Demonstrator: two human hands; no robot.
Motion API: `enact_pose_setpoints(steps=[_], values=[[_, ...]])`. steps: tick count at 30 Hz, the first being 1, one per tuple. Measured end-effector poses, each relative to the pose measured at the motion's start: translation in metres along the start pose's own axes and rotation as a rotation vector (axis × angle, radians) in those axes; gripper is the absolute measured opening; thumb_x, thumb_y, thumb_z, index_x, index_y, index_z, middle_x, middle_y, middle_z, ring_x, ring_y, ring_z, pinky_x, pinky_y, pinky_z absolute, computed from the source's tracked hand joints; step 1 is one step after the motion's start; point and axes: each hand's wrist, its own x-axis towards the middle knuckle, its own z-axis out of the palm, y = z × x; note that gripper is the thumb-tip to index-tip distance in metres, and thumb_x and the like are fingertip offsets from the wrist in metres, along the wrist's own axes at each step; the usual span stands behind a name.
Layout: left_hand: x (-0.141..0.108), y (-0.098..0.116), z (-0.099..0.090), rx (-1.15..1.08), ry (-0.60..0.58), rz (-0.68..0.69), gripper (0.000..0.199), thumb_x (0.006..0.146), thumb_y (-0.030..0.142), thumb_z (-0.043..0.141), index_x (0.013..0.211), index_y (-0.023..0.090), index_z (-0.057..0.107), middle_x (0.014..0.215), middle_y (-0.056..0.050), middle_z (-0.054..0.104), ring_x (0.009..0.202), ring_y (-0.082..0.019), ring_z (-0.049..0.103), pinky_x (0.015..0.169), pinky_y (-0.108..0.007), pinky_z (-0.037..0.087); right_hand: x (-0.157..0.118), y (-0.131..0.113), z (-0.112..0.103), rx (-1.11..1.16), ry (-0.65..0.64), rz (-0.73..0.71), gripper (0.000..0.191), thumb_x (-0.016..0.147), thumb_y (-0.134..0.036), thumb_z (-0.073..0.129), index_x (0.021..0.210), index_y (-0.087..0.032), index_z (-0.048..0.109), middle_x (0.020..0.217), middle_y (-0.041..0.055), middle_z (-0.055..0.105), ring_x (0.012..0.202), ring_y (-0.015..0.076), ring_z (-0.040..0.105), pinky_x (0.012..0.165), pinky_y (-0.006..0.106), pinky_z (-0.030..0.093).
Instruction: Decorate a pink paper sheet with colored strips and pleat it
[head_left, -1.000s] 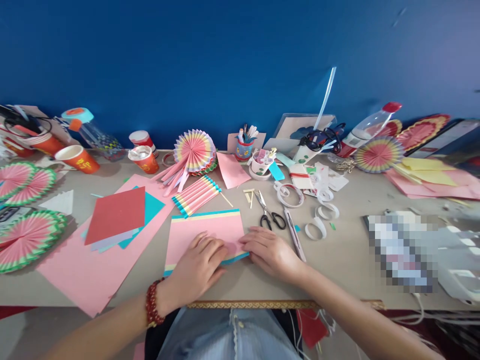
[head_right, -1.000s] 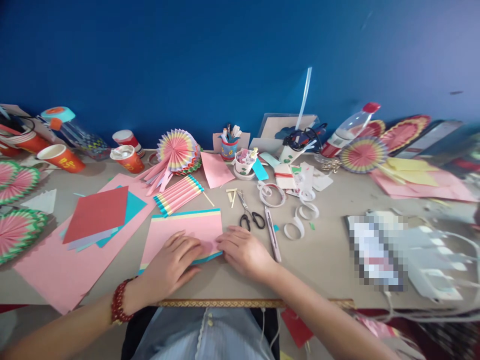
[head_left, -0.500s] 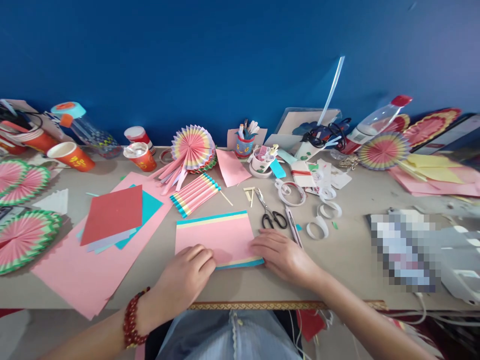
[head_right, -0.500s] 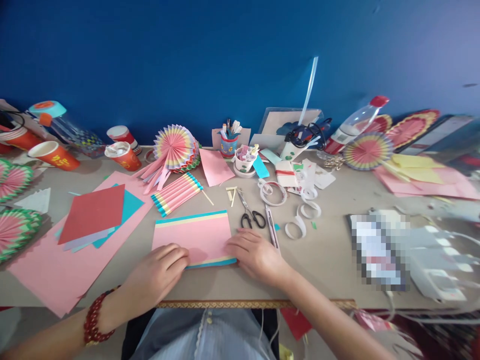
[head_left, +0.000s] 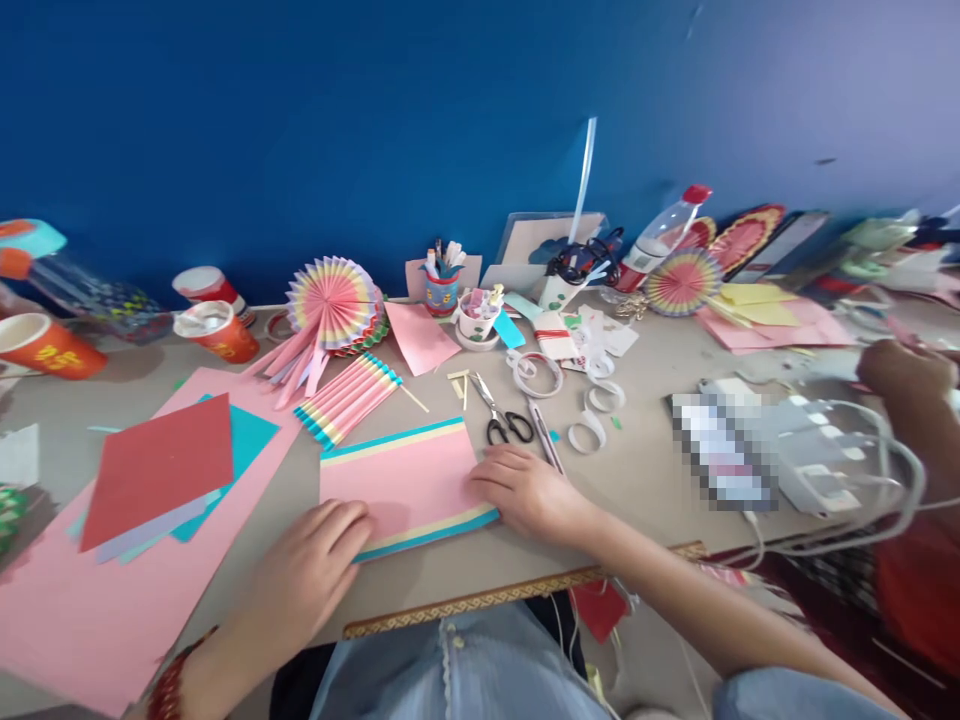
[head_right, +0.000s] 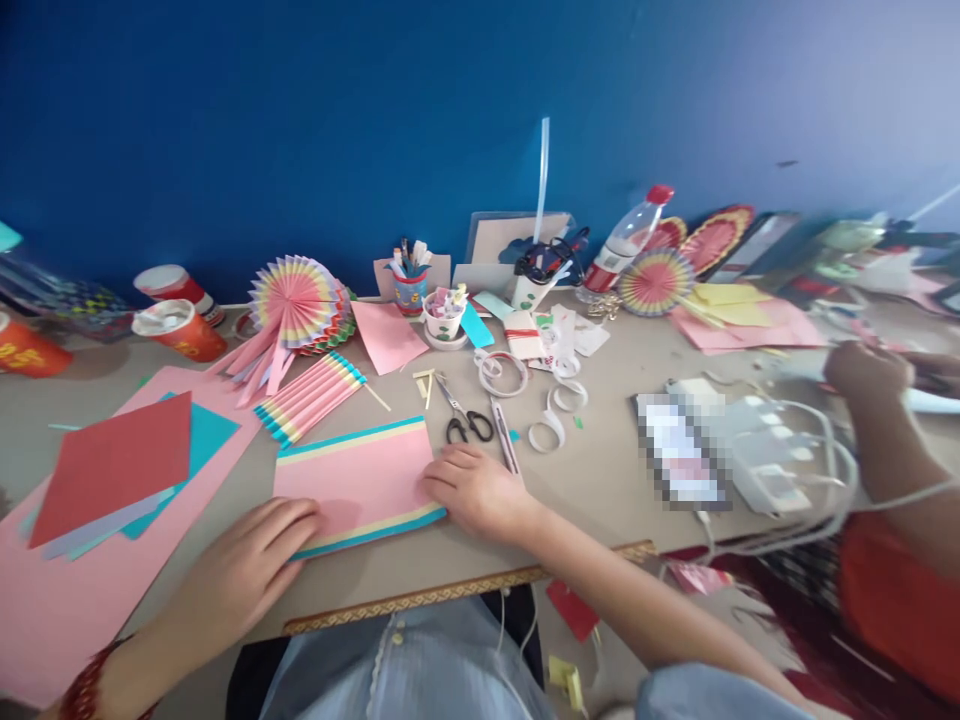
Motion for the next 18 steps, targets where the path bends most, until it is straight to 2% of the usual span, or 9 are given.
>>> enact_pose_setpoints(steps=[2,6,12,18], values=[[-0.010,-0.011,0.003,0.037,0.040,0.003,0.033,0.090,0.014,0.045,0.120,0.022,0.056,0.120,-0.006,0.062,0.111,-0.025,0.057,0.098,-0.039,0.043,0.002,0.001,-0.001,-0.006,-0.028,0.001,0.035,0.084,-0.010,0.052,0.115,-0.017,0.064,0.116,0.0080,0.069,0.107,0.0249,0.059,0.107,0.043,0.040],[-0.027,-0.023,0.007,0.054,0.044,-0.032,0.032,0.093,0.016,0.043,0.120,0.024,0.058,0.121,-0.004,0.064,0.113,-0.024,0.058,0.099,-0.038,0.044,0.004,0.002,-0.001,-0.028,-0.061,-0.003,0.038,0.080,-0.010,0.055,0.116,-0.017,0.064,0.117,0.0095,0.068,0.110,0.0257,0.057,0.104,0.042,0.041],[-0.041,-0.027,0.010,0.005,0.091,-0.124,0.028,0.095,0.022,0.045,0.117,0.026,0.062,0.120,-0.004,0.065,0.111,-0.023,0.061,0.095,-0.037,0.049,0.004,0.002,0.001,-0.013,-0.039,-0.003,0.043,0.076,-0.007,0.056,0.118,-0.016,0.063,0.114,0.0092,0.068,0.106,0.0238,0.057,0.105,0.043,0.041],[-0.045,-0.023,0.013,-0.004,0.162,-0.176,0.027,0.094,0.023,0.045,0.115,0.025,0.062,0.117,-0.006,0.065,0.107,-0.023,0.062,0.092,-0.037,0.050,0.003,0.000,0.003,0.045,0.036,0.065,0.046,0.078,-0.004,0.050,0.119,-0.018,0.064,0.112,0.0091,0.068,0.106,0.0214,0.059,0.105,0.040,0.044]])
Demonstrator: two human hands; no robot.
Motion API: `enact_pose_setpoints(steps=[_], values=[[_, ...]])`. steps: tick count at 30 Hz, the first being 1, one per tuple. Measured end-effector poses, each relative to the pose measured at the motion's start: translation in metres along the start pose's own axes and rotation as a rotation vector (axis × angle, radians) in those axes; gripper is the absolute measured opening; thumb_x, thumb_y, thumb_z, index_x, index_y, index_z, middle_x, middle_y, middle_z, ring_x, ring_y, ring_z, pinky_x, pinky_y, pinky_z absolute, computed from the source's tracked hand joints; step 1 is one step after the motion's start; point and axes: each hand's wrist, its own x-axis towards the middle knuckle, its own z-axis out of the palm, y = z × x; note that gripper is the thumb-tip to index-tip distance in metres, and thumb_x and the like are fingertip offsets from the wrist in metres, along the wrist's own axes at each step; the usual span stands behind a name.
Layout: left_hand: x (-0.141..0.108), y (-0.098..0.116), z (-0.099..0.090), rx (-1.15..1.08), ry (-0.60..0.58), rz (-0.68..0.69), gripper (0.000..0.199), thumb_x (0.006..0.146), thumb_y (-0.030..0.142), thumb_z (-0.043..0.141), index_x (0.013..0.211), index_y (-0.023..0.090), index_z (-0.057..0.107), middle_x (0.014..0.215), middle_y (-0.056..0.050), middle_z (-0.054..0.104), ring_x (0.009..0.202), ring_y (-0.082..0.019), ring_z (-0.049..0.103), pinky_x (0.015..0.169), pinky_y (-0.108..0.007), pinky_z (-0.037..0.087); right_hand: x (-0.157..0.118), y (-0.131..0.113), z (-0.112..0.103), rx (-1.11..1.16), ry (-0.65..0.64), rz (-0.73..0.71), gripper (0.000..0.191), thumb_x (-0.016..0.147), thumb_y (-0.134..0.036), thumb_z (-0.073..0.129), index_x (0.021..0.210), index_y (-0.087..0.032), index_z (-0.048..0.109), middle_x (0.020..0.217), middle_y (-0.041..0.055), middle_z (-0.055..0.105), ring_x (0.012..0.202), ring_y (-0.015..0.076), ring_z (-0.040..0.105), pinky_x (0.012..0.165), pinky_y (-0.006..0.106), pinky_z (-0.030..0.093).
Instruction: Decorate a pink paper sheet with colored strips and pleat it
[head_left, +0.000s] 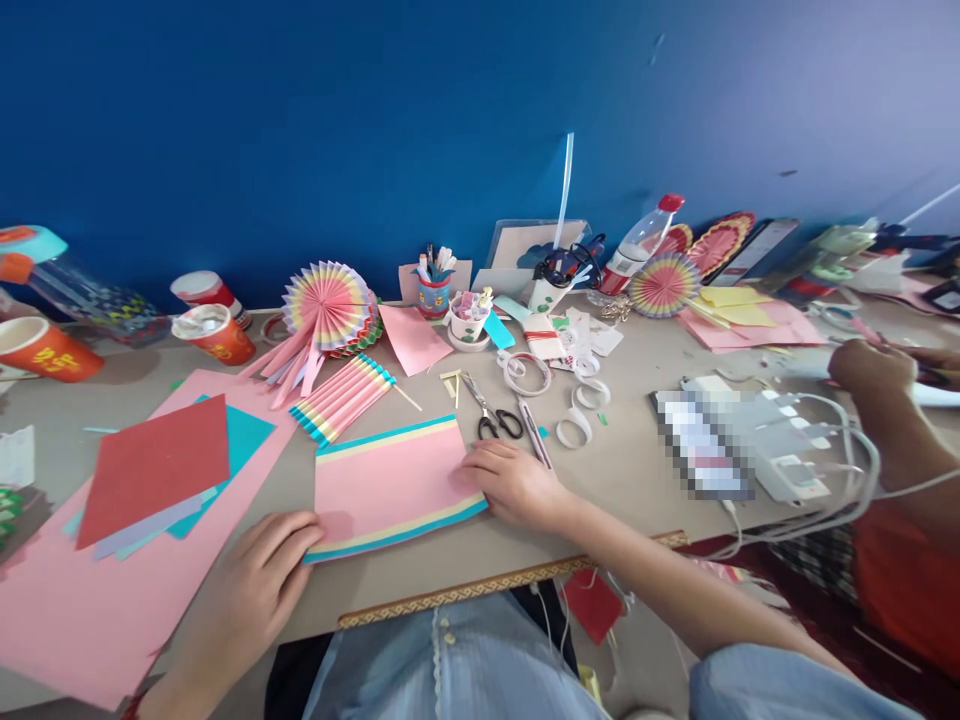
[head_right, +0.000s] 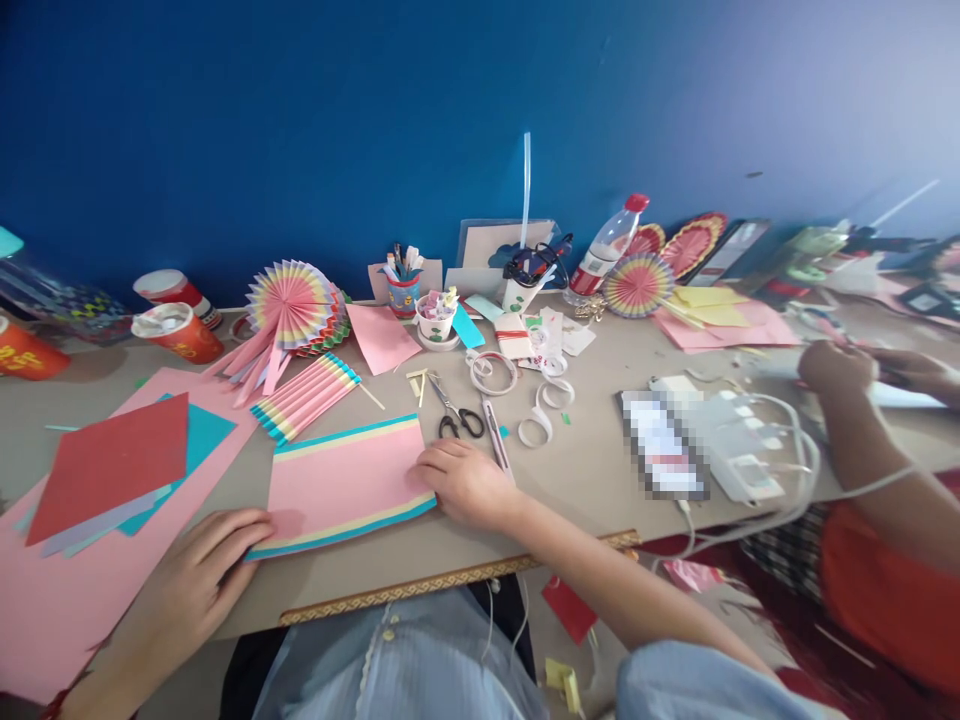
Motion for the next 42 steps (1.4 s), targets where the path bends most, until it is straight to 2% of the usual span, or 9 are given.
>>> enact_pose_setpoints(steps=[4,8,15,20,25,31,34,37,42], values=[[0.000,0.005,0.001,-0.014,0.031,-0.038,0.028,0.094,0.024,0.045,0.116,0.024,0.061,0.120,-0.008,0.063,0.107,-0.024,0.062,0.091,-0.037,0.051,-0.002,-0.001,0.004,0.030,0.044,0.033,0.049,0.079,-0.002,0.048,0.122,-0.021,0.063,0.114,0.0079,0.067,0.110,0.0219,0.058,0.107,0.040,0.044],[0.003,0.004,0.001,-0.064,-0.005,-0.091,0.029,0.095,0.025,0.043,0.119,0.024,0.059,0.126,-0.007,0.060,0.113,-0.023,0.060,0.094,-0.036,0.051,-0.001,0.000,0.006,0.027,0.042,0.048,0.049,0.078,-0.002,0.050,0.122,-0.020,0.063,0.115,0.0080,0.066,0.110,0.0232,0.058,0.108,0.042,0.043],[0.006,0.001,-0.001,-0.082,-0.007,-0.072,0.024,0.096,0.025,0.043,0.107,0.025,0.064,0.126,-0.005,0.062,0.113,-0.022,0.061,0.095,-0.034,0.052,-0.003,0.005,0.010,-0.065,0.015,0.047,0.048,0.081,-0.002,0.053,0.124,-0.021,0.063,0.116,0.0093,0.065,0.118,0.0251,0.054,0.106,0.044,0.045],[0.010,0.008,-0.003,-0.089,0.018,-0.073,0.026,0.095,0.020,0.042,0.102,0.025,0.066,0.122,-0.005,0.065,0.112,-0.021,0.062,0.094,-0.035,0.053,-0.007,0.011,0.000,-0.102,0.043,0.043,0.028,0.093,-0.011,0.049,0.114,-0.020,0.066,0.112,0.0107,0.066,0.112,0.0244,0.057,0.099,0.041,0.049],[0.012,0.015,-0.006,-0.059,-0.005,-0.061,0.026,0.091,0.017,0.046,0.109,0.023,0.063,0.124,-0.008,0.063,0.113,-0.023,0.059,0.095,-0.039,0.051,-0.005,0.010,-0.011,-0.036,0.025,0.029,0.031,0.095,-0.011,0.044,0.119,-0.017,0.062,0.113,0.0113,0.065,0.109,0.0253,0.057,0.097,0.042,0.049],[0.010,0.018,-0.014,-0.105,-0.094,-0.033,0.037,0.088,0.040,0.062,0.118,0.020,0.056,0.132,-0.012,0.056,0.118,-0.028,0.054,0.095,-0.041,0.050,0.001,-0.004,-0.011,-0.026,0.026,0.177,0.023,0.096,-0.018,0.044,0.104,-0.019,0.066,0.104,0.0108,0.064,0.095,0.0253,0.058,0.084,0.041,0.052],[0.011,0.019,-0.015,-0.123,-0.094,-0.063,0.029,0.093,0.038,0.057,0.117,0.021,0.056,0.130,-0.011,0.057,0.118,-0.026,0.055,0.094,-0.038,0.051,0.002,-0.005,-0.008,-0.034,0.060,0.225,0.020,0.097,-0.025,0.048,0.109,-0.019,0.064,0.113,0.0119,0.063,0.101,0.0270,0.058,0.089,0.043,0.052],[0.019,0.019,-0.016,-0.122,-0.063,-0.107,0.028,0.097,0.034,0.051,0.121,0.020,0.055,0.134,-0.011,0.055,0.123,-0.024,0.053,0.099,-0.038,0.049,0.008,-0.002,-0.005,-0.076,0.084,0.233,0.030,0.095,-0.024,0.052,0.123,-0.018,0.059,0.129,0.0139,0.058,0.114,0.0299,0.056,0.097,0.047,0.050],[0.044,0.008,-0.015,-0.036,-0.089,0.029,0.047,0.097,0.039,0.050,0.142,0.025,0.047,0.149,-0.007,0.047,0.137,-0.027,0.043,0.110,-0.042,0.042,0.026,0.001,0.001,-0.123,0.039,0.270,0.043,0.092,-0.022,0.055,0.135,-0.015,0.054,0.139,0.0146,0.055,0.124,0.0315,0.051,0.106,0.050,0.045]])
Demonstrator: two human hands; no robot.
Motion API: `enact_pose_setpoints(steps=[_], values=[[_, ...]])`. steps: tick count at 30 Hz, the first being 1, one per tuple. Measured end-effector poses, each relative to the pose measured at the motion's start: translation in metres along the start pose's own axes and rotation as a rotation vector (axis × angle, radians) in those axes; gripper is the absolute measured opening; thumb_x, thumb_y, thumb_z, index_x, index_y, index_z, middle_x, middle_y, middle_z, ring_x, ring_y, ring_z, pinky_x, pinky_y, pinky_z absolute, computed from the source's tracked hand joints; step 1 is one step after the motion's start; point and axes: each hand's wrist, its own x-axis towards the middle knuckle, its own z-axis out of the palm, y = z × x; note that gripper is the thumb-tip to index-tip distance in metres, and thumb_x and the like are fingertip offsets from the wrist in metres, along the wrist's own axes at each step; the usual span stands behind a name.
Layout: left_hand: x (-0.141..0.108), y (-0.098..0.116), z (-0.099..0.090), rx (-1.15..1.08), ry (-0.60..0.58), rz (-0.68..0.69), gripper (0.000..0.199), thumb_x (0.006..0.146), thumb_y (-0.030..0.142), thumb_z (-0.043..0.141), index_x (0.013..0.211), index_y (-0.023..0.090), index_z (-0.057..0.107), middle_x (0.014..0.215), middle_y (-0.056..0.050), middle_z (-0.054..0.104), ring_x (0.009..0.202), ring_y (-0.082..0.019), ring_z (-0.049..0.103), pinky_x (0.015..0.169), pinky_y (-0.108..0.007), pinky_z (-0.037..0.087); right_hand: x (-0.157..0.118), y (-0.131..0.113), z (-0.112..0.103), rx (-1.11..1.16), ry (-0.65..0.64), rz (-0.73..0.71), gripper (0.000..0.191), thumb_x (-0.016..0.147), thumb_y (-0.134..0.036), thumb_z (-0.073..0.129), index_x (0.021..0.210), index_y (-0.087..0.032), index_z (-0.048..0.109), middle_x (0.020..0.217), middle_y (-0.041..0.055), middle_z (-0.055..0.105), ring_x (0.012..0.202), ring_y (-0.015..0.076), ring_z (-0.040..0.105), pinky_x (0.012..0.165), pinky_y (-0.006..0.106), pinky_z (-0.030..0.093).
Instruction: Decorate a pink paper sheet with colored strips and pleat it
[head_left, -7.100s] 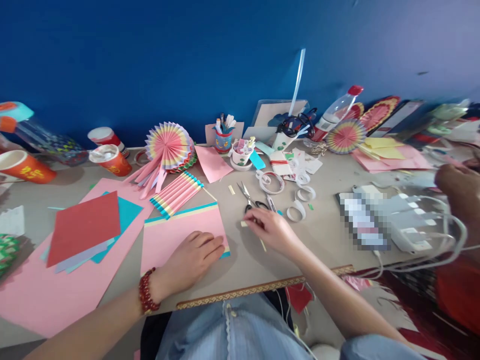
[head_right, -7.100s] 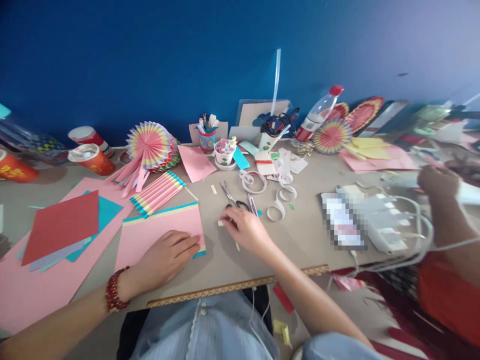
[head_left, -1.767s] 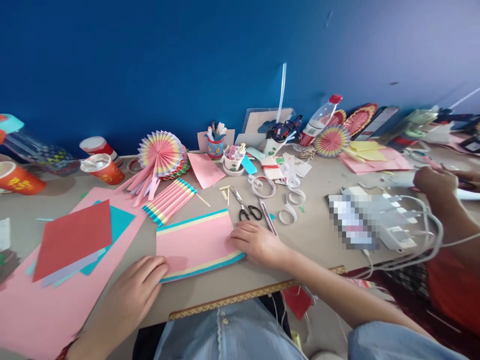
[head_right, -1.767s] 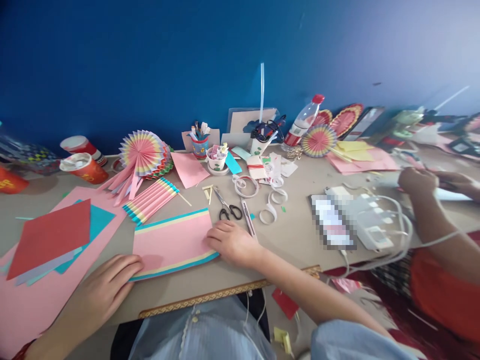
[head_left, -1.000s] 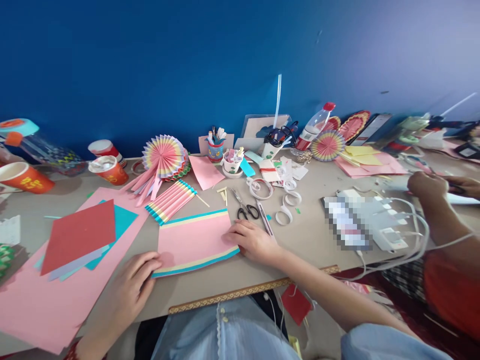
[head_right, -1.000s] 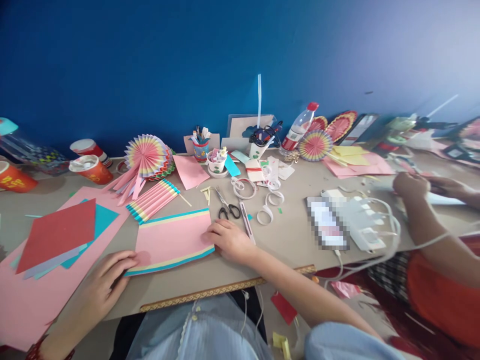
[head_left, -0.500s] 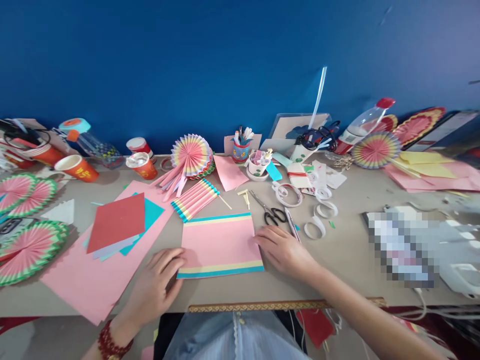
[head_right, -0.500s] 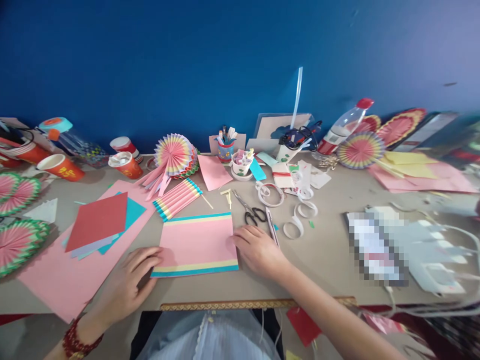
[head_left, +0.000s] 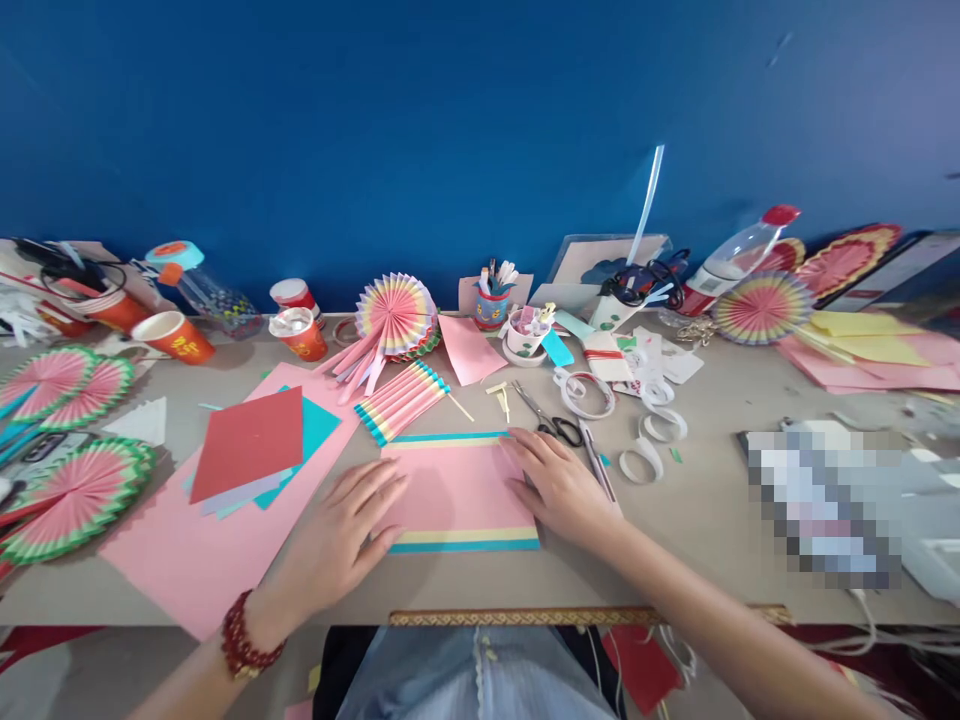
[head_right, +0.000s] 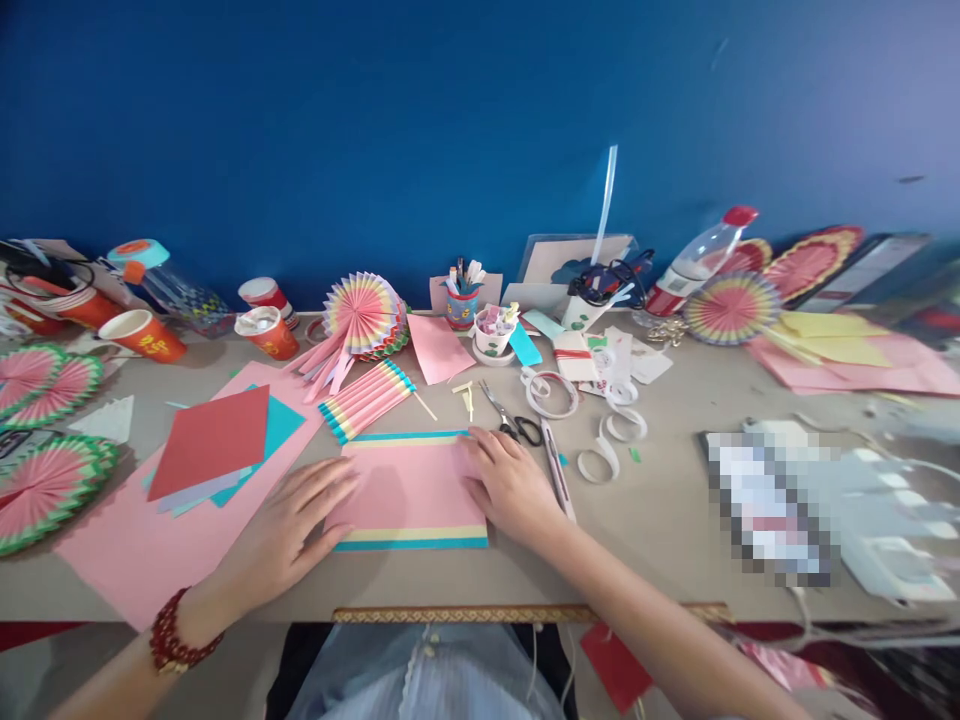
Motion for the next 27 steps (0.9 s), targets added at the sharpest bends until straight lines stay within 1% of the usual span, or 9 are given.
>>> enact_pose_setpoints(steps=[2,5,9,12,15,18,23,25,27], values=[[0.007,-0.006,0.003,0.039,-0.018,0.036,0.051,0.098,0.043,0.049,0.145,0.024,0.045,0.152,-0.007,0.043,0.139,-0.028,0.040,0.112,-0.044,0.041,0.003,-0.002,0.002,-0.017,-0.026,0.011,0.043,0.092,-0.022,0.057,0.134,-0.015,0.055,0.139,0.0142,0.056,0.125,0.0316,0.051,0.107,0.051,0.045],[0.009,-0.008,0.008,0.082,-0.032,0.057,0.056,0.098,0.047,0.047,0.147,0.022,0.042,0.153,-0.009,0.042,0.139,-0.029,0.040,0.112,-0.046,0.040,0.002,-0.002,0.002,-0.039,-0.057,0.010,0.037,0.093,-0.024,0.056,0.130,-0.015,0.059,0.141,0.0136,0.055,0.127,0.0310,0.050,0.108,0.050,0.044],[0.003,-0.002,0.011,0.102,-0.053,0.048,0.058,0.097,0.048,0.049,0.148,0.023,0.041,0.154,-0.008,0.041,0.139,-0.030,0.039,0.112,-0.047,0.039,-0.002,0.002,-0.004,-0.040,-0.091,0.001,0.041,0.093,-0.028,0.059,0.133,-0.017,0.058,0.146,0.0131,0.049,0.129,0.0309,0.048,0.109,0.049,0.043],[0.001,0.001,0.010,0.099,-0.076,0.043,0.059,0.096,0.050,0.050,0.148,0.023,0.042,0.153,-0.008,0.040,0.138,-0.031,0.038,0.111,-0.048,0.039,0.001,0.006,-0.007,-0.029,-0.106,-0.055,0.045,0.093,-0.036,0.061,0.135,-0.019,0.057,0.149,0.0117,0.047,0.131,0.0310,0.046,0.110,0.049,0.042],[0.002,0.000,0.009,0.100,-0.083,0.043,0.058,0.096,0.052,0.050,0.146,0.022,0.045,0.152,-0.009,0.041,0.138,-0.031,0.038,0.111,-0.048,0.039,0.006,0.007,-0.004,-0.044,-0.110,-0.081,0.043,0.094,-0.040,0.060,0.133,-0.023,0.059,0.145,0.0102,0.051,0.128,0.0307,0.048,0.107,0.050,0.043],[0.003,-0.002,0.009,0.094,-0.073,0.060,0.057,0.095,0.053,0.051,0.144,0.023,0.047,0.150,-0.009,0.043,0.136,-0.031,0.039,0.112,-0.049,0.038,0.010,0.005,0.001,-0.070,-0.089,-0.046,0.043,0.095,-0.045,0.057,0.133,-0.025,0.061,0.138,0.0099,0.057,0.122,0.0310,0.051,0.102,0.050,0.045],[0.002,-0.002,0.011,0.102,-0.065,0.060,0.057,0.095,0.052,0.051,0.144,0.022,0.047,0.151,-0.009,0.043,0.137,-0.031,0.039,0.111,-0.048,0.039,0.011,0.004,0.004,-0.101,-0.081,-0.034,0.046,0.095,-0.049,0.055,0.135,-0.026,0.059,0.136,0.0097,0.058,0.119,0.0314,0.052,0.099,0.049,0.046],[0.002,-0.002,0.011,0.107,-0.071,0.057,0.057,0.095,0.052,0.051,0.144,0.022,0.047,0.151,-0.009,0.042,0.137,-0.031,0.038,0.112,-0.048,0.038,0.009,0.007,0.003,-0.108,-0.081,-0.057,0.047,0.095,-0.049,0.055,0.136,-0.026,0.059,0.137,0.0091,0.058,0.121,0.0305,0.052,0.103,0.049,0.044],[0.002,-0.001,0.010,0.106,-0.072,0.052,0.057,0.095,0.052,0.051,0.144,0.022,0.047,0.152,-0.009,0.042,0.137,-0.031,0.038,0.112,-0.048,0.038,0.007,0.012,0.001,-0.124,-0.065,-0.083,0.046,0.095,-0.049,0.056,0.135,-0.026,0.059,0.139,0.0080,0.058,0.124,0.0302,0.050,0.110,0.053,0.036]])
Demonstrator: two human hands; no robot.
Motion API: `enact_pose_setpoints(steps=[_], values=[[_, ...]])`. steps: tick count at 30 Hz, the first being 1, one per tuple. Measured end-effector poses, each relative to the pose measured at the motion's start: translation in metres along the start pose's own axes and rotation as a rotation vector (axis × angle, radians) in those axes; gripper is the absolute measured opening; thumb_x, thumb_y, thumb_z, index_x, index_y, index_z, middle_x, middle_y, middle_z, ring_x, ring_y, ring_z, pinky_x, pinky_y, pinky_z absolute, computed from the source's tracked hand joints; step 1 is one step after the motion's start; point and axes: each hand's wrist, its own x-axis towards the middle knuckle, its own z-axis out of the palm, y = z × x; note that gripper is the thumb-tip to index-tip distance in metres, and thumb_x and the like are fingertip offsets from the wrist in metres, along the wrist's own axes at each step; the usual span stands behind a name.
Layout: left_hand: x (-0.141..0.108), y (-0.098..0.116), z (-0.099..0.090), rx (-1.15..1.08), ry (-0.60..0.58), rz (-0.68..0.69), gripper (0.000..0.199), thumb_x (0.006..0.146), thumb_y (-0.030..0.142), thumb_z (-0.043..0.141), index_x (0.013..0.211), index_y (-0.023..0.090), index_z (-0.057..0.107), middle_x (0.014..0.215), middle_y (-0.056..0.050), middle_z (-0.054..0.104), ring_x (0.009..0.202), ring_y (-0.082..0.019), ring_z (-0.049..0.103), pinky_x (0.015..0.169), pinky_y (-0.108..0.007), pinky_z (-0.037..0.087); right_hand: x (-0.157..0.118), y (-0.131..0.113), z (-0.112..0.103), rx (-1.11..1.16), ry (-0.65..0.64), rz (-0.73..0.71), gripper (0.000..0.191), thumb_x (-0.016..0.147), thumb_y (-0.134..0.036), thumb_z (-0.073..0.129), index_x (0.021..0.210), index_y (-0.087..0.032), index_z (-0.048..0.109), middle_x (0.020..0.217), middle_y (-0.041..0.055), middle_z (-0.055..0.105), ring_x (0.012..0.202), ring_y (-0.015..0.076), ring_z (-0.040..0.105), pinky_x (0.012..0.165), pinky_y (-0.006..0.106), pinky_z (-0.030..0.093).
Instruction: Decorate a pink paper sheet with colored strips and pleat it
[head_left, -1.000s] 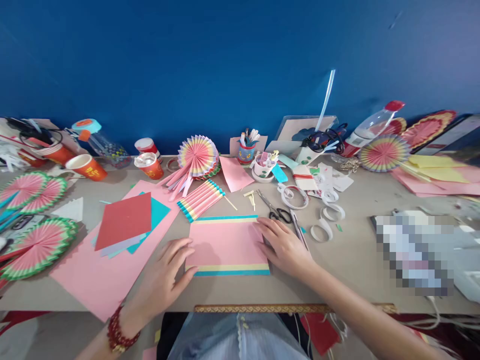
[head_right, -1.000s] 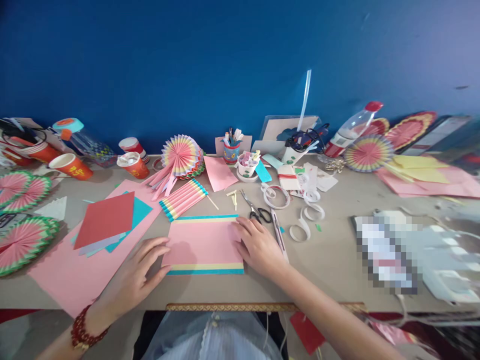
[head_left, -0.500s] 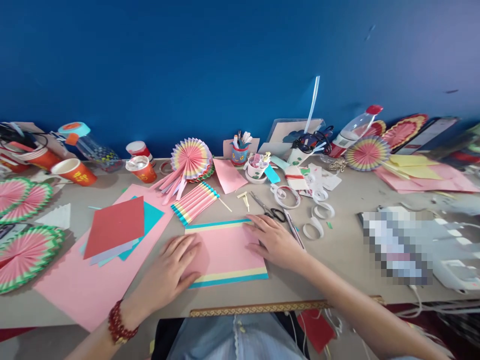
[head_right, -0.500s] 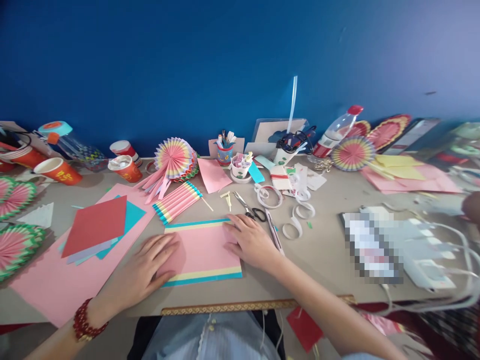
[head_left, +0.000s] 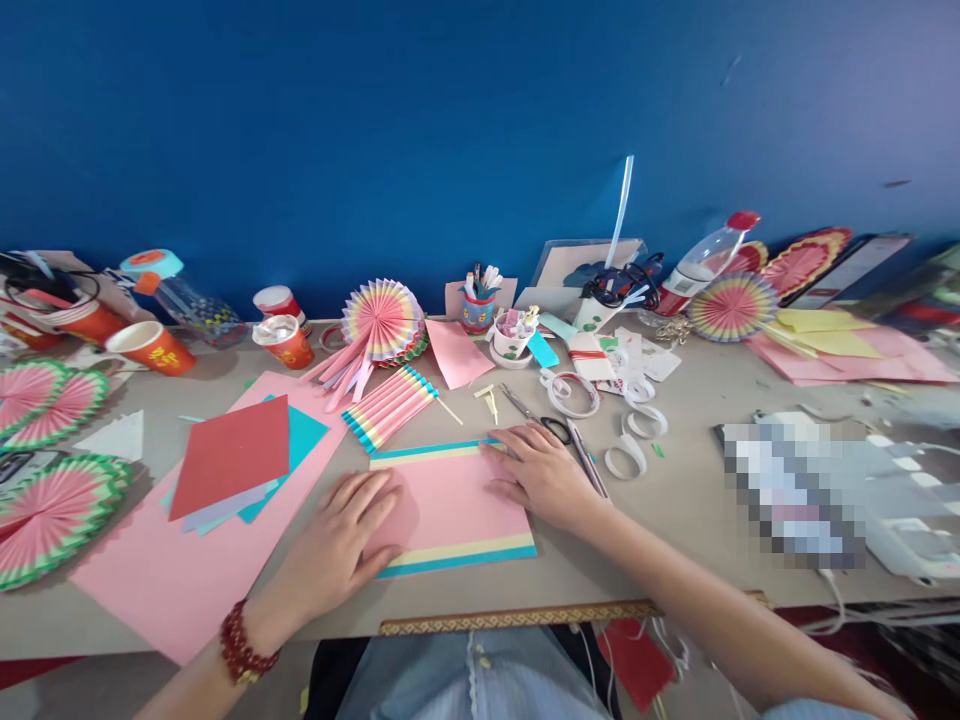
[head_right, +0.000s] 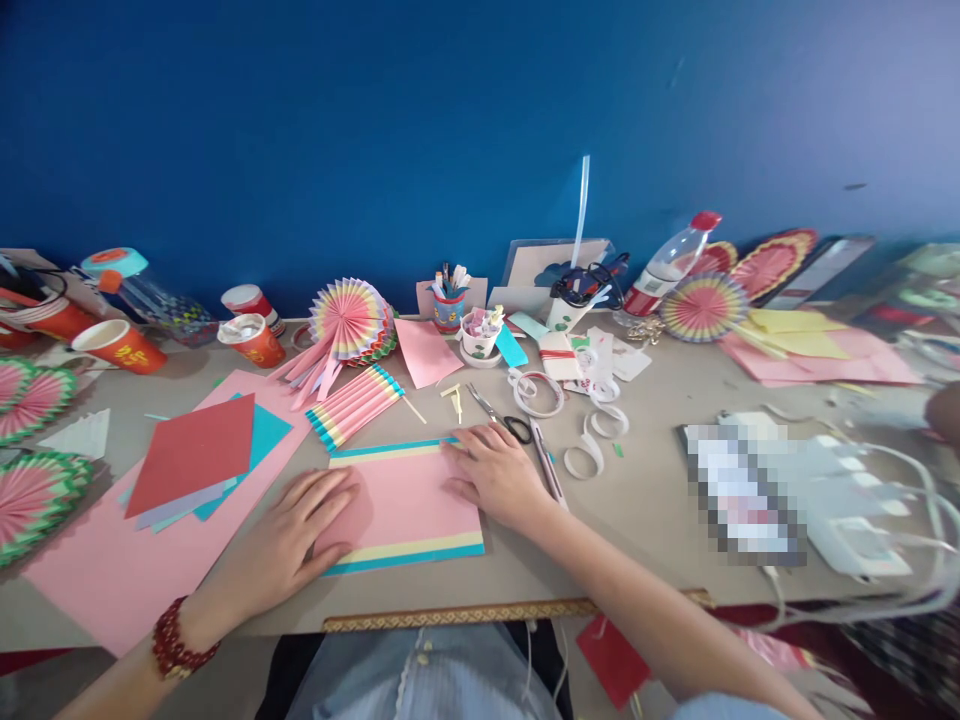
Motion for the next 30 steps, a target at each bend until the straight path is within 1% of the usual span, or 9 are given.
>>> enact_pose_setpoints(steps=[3,6,9,11,13,17,21,25,30], values=[[0.000,0.000,0.000,-0.007,0.012,0.005,0.057,0.095,0.052,0.051,0.145,0.023,0.045,0.150,-0.009,0.043,0.136,-0.031,0.040,0.111,-0.049,0.038,-0.005,0.009,0.001,-0.024,0.041,-0.003,0.042,0.097,-0.049,0.054,0.132,-0.028,0.061,0.142,0.0049,0.056,0.129,0.0300,0.046,0.116,0.057,0.024],[0.000,-0.001,0.002,-0.003,0.022,0.014,0.057,0.095,0.051,0.051,0.145,0.024,0.045,0.150,-0.008,0.045,0.134,-0.031,0.042,0.111,-0.048,0.038,-0.009,0.015,0.002,-0.017,0.062,0.005,0.040,0.097,-0.050,0.052,0.130,-0.029,0.062,0.142,0.0041,0.056,0.129,0.0287,0.047,0.116,0.056,0.024],[-0.001,-0.006,0.005,0.010,0.038,0.027,0.059,0.093,0.052,0.054,0.145,0.024,0.045,0.149,-0.008,0.046,0.133,-0.030,0.043,0.108,-0.045,0.040,-0.011,0.016,-0.001,-0.009,0.080,0.059,0.042,0.098,-0.049,0.051,0.131,-0.026,0.062,0.139,0.0071,0.059,0.127,0.0286,0.049,0.117,0.055,0.024],[0.000,-0.011,0.008,0.025,0.051,0.040,0.062,0.091,0.055,0.056,0.144,0.024,0.046,0.148,-0.008,0.047,0.130,-0.030,0.045,0.106,-0.044,0.040,-0.011,0.013,-0.005,0.010,0.090,0.095,0.047,0.098,-0.050,0.050,0.137,-0.024,0.058,0.142,0.0085,0.056,0.128,0.0284,0.048,0.117,0.053,0.025],[0.003,-0.017,0.008,0.038,0.056,0.065,0.062,0.089,0.058,0.058,0.141,0.026,0.049,0.145,-0.008,0.050,0.127,-0.031,0.048,0.105,-0.044,0.040,-0.011,0.009,-0.008,0.045,0.070,0.059,0.056,0.097,-0.053,0.050,0.144,-0.023,0.050,0.147,0.0088,0.052,0.132,0.0275,0.045,0.119,0.051,0.025],[0.016,-0.024,0.006,0.019,0.067,0.092,0.048,0.089,0.057,0.058,0.127,0.028,0.059,0.135,-0.006,0.057,0.117,-0.028,0.054,0.099,-0.042,0.043,-0.009,0.003,-0.011,0.058,-0.027,-0.009,0.062,0.096,-0.056,0.050,0.146,-0.019,0.047,0.149,0.0093,0.049,0.138,0.0272,0.040,0.121,0.053,0.020],[0.029,-0.026,0.008,0.016,0.070,0.100,0.038,0.091,0.056,0.056,0.114,0.027,0.063,0.124,-0.007,0.061,0.111,-0.029,0.057,0.094,-0.043,0.046,-0.006,0.000,-0.012,0.061,-0.008,0.001,0.063,0.098,-0.054,0.046,0.149,-0.018,0.042,0.153,0.0098,0.043,0.141,0.0248,0.038,0.121,0.047,0.022],[0.035,-0.027,0.015,0.017,0.082,0.132,0.046,0.093,0.054,0.054,0.129,0.025,0.056,0.134,-0.009,0.056,0.120,-0.030,0.053,0.099,-0.044,0.044,-0.004,0.001,-0.004,0.071,-0.063,-0.065,0.074,0.096,-0.060,0.046,0.155,-0.018,0.028,0.157,0.0105,0.036,0.145,0.0242,0.032,0.121,0.046,0.022],[0.033,-0.026,0.015,0.014,0.045,0.129,0.057,0.094,0.052,0.053,0.143,0.024,0.045,0.146,-0.009,0.049,0.132,-0.029,0.046,0.107,-0.042,0.042,-0.008,0.006,0.007,0.060,-0.088,-0.069,0.077,0.096,-0.064,0.042,0.156,-0.017,0.026,0.158,0.0115,0.034,0.147,0.0260,0.028,0.122,0.053,0.014]])
